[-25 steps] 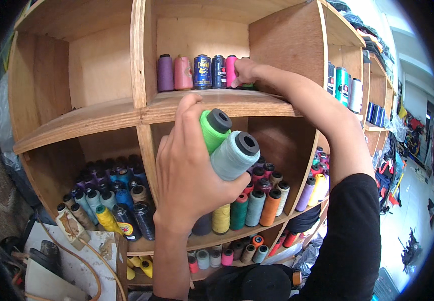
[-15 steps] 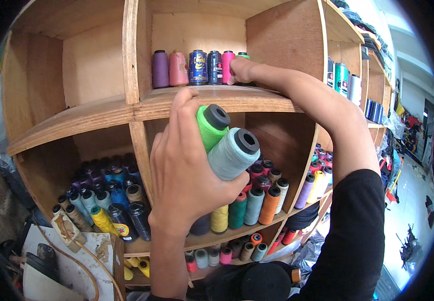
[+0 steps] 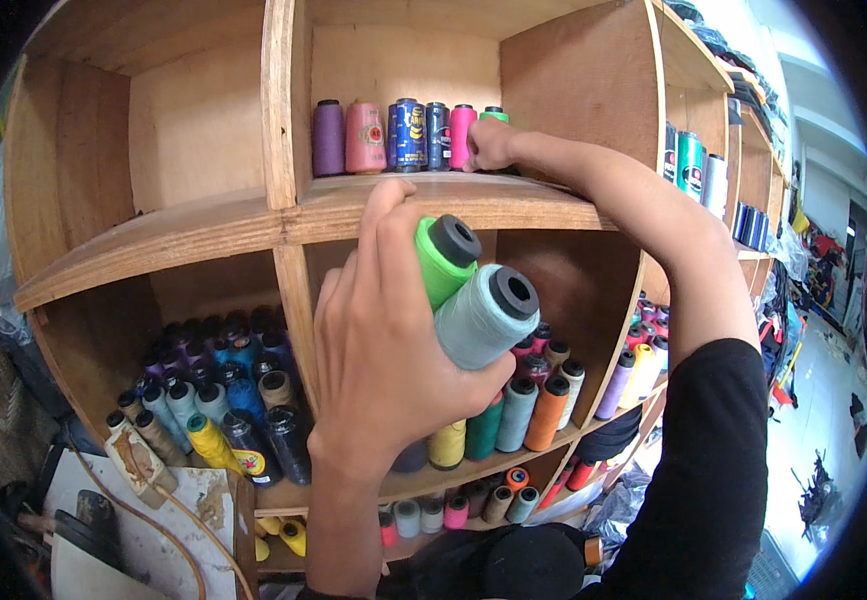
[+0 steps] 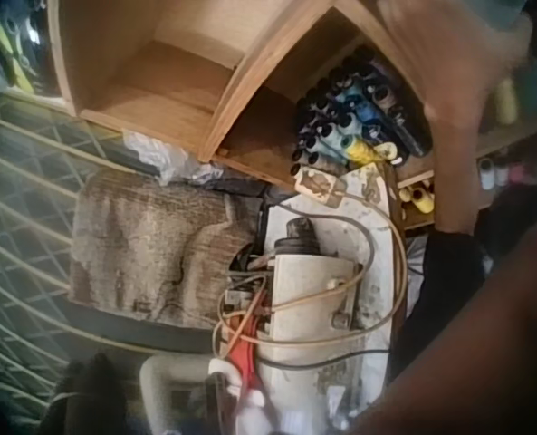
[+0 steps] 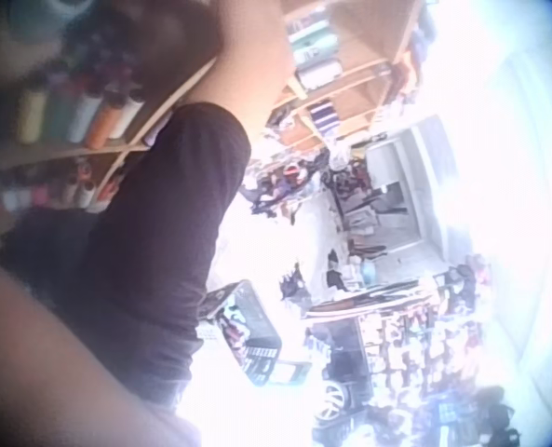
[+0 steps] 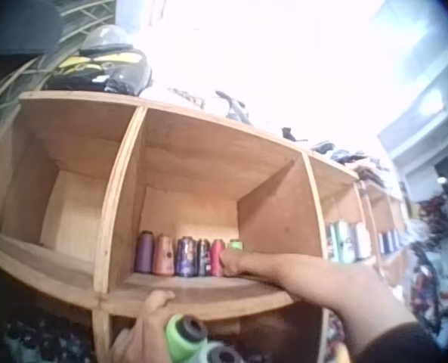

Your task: The person sits on the floor and transfers spools of thread from a green basket to a wooden shelf. They pick up spools one at a time or in small groups, place them on the shelf, and occasionally adjust their positions. The task continues until the basket is emptied and the shelf is filled.

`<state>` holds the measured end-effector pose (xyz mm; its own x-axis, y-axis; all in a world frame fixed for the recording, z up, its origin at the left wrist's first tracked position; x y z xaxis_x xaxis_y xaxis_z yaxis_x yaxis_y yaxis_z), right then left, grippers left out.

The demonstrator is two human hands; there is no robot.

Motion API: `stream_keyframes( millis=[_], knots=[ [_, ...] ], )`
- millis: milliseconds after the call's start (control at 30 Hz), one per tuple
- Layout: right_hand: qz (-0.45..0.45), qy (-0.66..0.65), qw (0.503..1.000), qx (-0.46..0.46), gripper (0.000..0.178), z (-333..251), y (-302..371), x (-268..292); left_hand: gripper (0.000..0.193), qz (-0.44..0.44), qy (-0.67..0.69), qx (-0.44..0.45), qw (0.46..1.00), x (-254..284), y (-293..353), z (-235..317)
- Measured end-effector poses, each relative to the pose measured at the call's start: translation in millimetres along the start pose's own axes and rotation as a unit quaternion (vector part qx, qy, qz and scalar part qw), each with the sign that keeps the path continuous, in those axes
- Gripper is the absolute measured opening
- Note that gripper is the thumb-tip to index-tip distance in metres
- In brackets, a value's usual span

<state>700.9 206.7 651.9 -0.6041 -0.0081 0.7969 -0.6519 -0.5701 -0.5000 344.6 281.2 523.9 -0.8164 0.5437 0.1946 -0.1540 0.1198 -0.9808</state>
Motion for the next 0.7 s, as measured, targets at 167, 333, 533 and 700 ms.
stream_keyframes(
  millis=[167,333,533,700],
  knots=[
    [0.001,-0.012,1.0,-0.009,0.035,2.1,-4.8,-7.5,0.092,0.002,0.0,-0.011,1.0,-0.5,-0.1,0.0],
    [-0.061,-0.005,0.996,-0.063,0.032,-3.7,12.7,9.3,0.093,-0.006,-0.004,0.0,1.0,0.3,1.4,-1.1],
    [-0.142,-0.053,0.984,-0.096,0.035,11.0,8.3,-8.9,0.092,0.001,0.003,0.001,1.0,-1.5,1.0,0.8],
    [-0.067,0.014,0.997,-0.028,0.034,6.8,-4.9,-3.1,0.085,0.011,0.002,0.0,1.0,1.5,-0.7,3.1]
  ],
)
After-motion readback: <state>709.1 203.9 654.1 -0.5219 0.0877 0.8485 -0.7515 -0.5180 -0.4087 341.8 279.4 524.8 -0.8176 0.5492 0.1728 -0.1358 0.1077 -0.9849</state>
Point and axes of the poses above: each hand's wrist, its own y-axis away from the middle knuckle, its own x-axis out of the back of the hand, z = x × y, the point moved 7 cm from there along -y, towards the middle knuckle, and after that the axes turned 6 degrees about -x, right-handed, at the moved point
